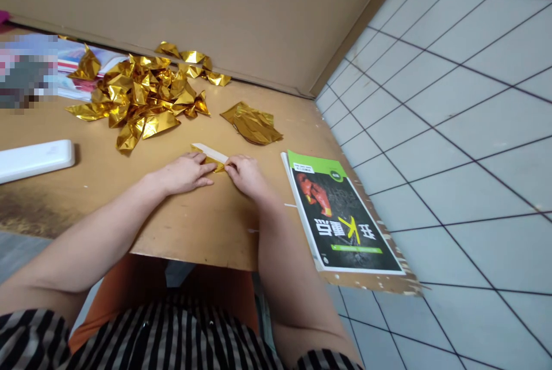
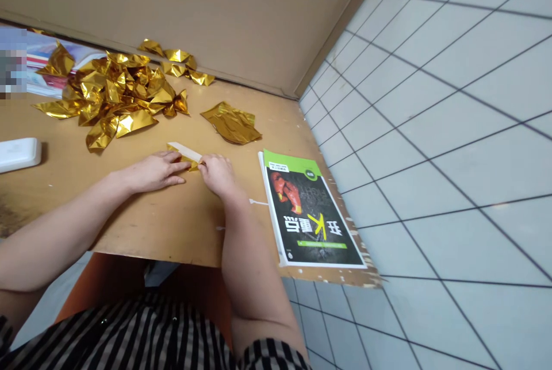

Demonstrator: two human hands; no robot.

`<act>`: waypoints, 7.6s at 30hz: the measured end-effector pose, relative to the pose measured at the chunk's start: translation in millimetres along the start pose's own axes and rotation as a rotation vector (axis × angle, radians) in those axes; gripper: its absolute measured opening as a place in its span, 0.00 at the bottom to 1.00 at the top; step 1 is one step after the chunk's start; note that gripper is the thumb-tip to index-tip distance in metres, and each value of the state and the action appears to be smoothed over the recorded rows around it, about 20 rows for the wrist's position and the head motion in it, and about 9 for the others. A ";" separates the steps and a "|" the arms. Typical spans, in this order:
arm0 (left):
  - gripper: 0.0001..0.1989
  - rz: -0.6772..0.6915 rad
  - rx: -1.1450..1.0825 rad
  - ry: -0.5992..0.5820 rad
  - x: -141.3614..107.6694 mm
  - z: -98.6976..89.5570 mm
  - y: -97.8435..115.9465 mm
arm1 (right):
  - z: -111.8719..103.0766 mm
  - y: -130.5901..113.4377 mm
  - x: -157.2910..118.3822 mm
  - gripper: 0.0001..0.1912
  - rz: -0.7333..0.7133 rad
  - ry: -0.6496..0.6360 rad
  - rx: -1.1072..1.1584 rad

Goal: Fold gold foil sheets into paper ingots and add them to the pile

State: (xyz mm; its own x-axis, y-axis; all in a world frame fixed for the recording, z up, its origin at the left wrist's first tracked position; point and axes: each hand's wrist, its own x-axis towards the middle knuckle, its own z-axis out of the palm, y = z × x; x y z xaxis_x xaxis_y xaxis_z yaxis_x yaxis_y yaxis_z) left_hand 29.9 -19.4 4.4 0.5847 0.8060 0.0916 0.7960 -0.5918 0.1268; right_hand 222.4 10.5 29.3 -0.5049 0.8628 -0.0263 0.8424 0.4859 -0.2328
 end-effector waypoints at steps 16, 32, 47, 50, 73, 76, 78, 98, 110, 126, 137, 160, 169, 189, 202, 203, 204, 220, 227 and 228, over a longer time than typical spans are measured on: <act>0.31 0.002 0.001 -0.076 -2.5 -2.8 2.0 | 13.7 2.4 7.8 0.15 0.088 0.065 0.079; 0.29 -0.014 0.035 -0.163 -2.1 -7.8 5.7 | 21.2 -6.6 13.8 0.21 0.244 0.113 0.053; 0.29 -0.010 0.058 -0.139 -1.8 -13.6 20.7 | 14.2 8.6 11.3 0.16 0.276 0.115 0.127; 0.28 -0.031 0.063 -0.101 0.3 -15.1 24.0 | 12.8 8.3 10.4 0.16 0.257 0.097 0.131; 0.16 -0.302 -0.195 0.198 19.4 10.4 -28.1 | 13.4 3.3 13.2 0.10 0.223 0.071 0.114; 0.15 -0.306 -0.227 0.186 18.7 7.5 -27.9 | 12.9 2.5 13.0 0.10 0.216 0.064 0.114; 0.14 -0.311 -0.241 0.186 18.4 6.3 -27.6 | 12.9 2.5 12.9 0.09 0.204 0.062 0.117; 0.15 -0.156 -0.014 0.052 5.3 -11.3 -13.6 | -0.2 -3.7 -0.8 0.15 0.015 -0.004 -0.137; 0.13 -0.072 -0.066 0.008 -4.2 -16.0 -16.5 | -8.2 -10.9 -6.7 0.11 -0.032 -0.056 -0.201; 0.22 0.039 -0.075 0.040 9.9 15.3 -3.0 | 4.9 -11.8 -4.2 0.17 -0.032 -0.010 -0.213; 0.22 0.075 -0.117 0.046 12.1 12.2 -4.5 | 9.3 -26.4 -4.2 0.31 -0.133 -0.061 -0.036; 0.18 -0.009 -0.251 0.045 -0.9 -2.1 -22.0 | -6.1 -6.2 -7.0 0.22 0.020 -0.118 -0.021; 0.16 -0.090 -0.327 0.087 -2.1 -4.2 -22.3 | -4.3 -3.7 -1.0 0.20 0.098 -0.080 -0.112; 0.12 -0.056 -0.139 0.154 2.7 6.8 -20.6 | 18.7 -3.4 12.1 0.11 0.167 0.152 0.019; 0.19 0.059 -0.132 0.115 13.8 14.3 -1.4 | 14.8 -10.1 8.5 0.16 0.204 0.089 -0.015; 0.18 0.055 -0.133 0.109 13.9 14.4 -1.8 | 14.7 -11.7 8.3 0.17 0.192 0.092 -0.027; 0.18 0.050 -0.134 0.103 13.9 14.3 -2.2 | 14.8 -13.6 8.3 0.17 0.176 0.097 -0.041; 0.15 0.064 -0.196 0.126 15.4 15.3 -9.8 | 14.8 -25.2 0.0 0.20 -0.019 -0.026 -0.175; 0.15 0.040 -0.219 0.144 10.5 11.5 -17.4 | 12.4 -22.8 -1.6 0.21 -0.033 -0.020 -0.181; 0.14 0.032 -0.216 0.147 9.4 10.8 -19.2 | 11.8 -21.4 -1.8 0.20 -0.032 -0.022 -0.178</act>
State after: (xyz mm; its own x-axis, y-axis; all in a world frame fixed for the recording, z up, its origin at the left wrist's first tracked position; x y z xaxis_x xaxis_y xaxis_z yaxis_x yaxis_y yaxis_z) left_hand 21.8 -0.5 -7.9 0.5673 0.7878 0.2397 0.7162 -0.6157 0.3285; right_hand 203.1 -3.0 22.8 -0.5345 0.8441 -0.0430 0.8447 0.5320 -0.0584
